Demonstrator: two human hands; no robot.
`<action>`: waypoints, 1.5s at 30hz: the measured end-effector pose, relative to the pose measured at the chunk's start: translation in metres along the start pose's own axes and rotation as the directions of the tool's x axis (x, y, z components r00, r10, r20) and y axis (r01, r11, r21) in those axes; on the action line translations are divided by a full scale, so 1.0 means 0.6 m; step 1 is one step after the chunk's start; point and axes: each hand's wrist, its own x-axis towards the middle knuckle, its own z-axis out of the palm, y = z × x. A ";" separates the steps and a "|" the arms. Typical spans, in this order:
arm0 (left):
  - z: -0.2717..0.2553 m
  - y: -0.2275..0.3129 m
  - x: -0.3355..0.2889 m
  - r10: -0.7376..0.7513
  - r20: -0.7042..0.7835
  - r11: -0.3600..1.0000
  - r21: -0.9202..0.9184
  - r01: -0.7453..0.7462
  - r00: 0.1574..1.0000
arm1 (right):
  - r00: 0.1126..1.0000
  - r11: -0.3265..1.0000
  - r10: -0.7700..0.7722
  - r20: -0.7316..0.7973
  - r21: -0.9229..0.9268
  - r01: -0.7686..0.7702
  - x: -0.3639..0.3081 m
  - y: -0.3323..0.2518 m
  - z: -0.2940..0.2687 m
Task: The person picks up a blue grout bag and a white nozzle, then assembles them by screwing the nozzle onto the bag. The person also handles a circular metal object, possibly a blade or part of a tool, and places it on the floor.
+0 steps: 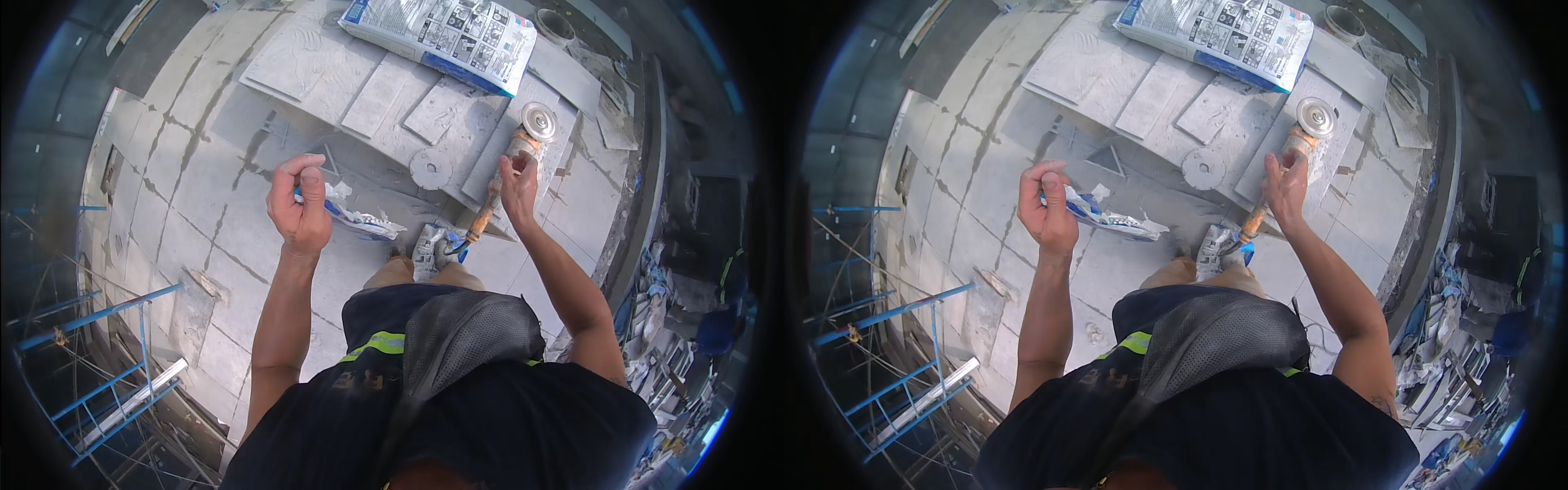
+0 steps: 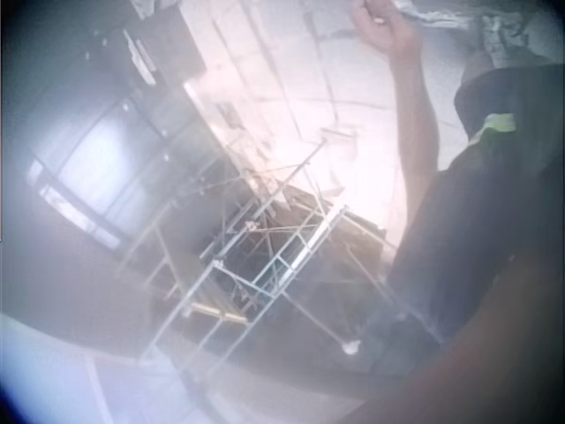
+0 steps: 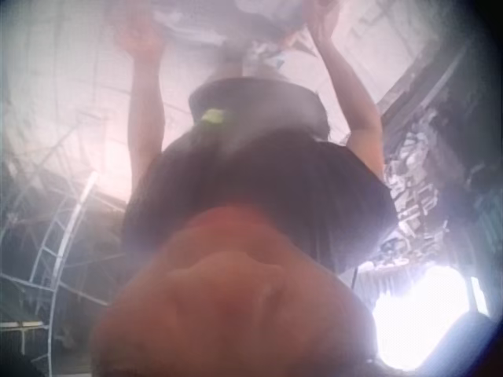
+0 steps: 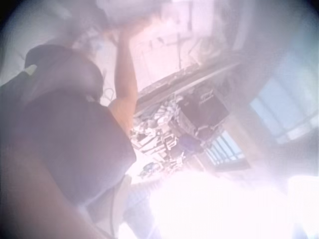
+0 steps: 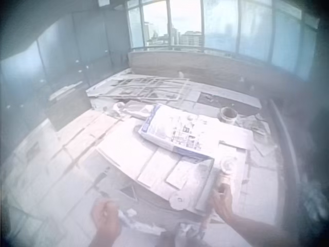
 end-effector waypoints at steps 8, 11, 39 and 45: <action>0.042 0.046 0.052 0.137 0.059 0.990 -0.043 -0.135 0.989 | 0.723 0.706 -0.650 0.233 0.535 0.463 -0.123 -0.347 0.004; 0.045 0.060 0.057 0.222 0.109 0.974 -0.065 -0.216 0.969 | 0.669 0.700 -0.659 0.343 0.606 0.379 -0.120 -0.396 0.023; 0.135 0.159 0.089 0.100 -0.025 0.770 -0.631 -0.093 0.995 | 0.652 0.712 -0.702 0.287 0.237 0.661 -0.127 -0.260 -0.129; 0.179 0.118 -0.003 -0.428 0.316 0.805 -0.291 0.516 0.847 | 0.841 0.768 -0.496 -0.216 -0.561 0.309 -0.060 0.010 -0.404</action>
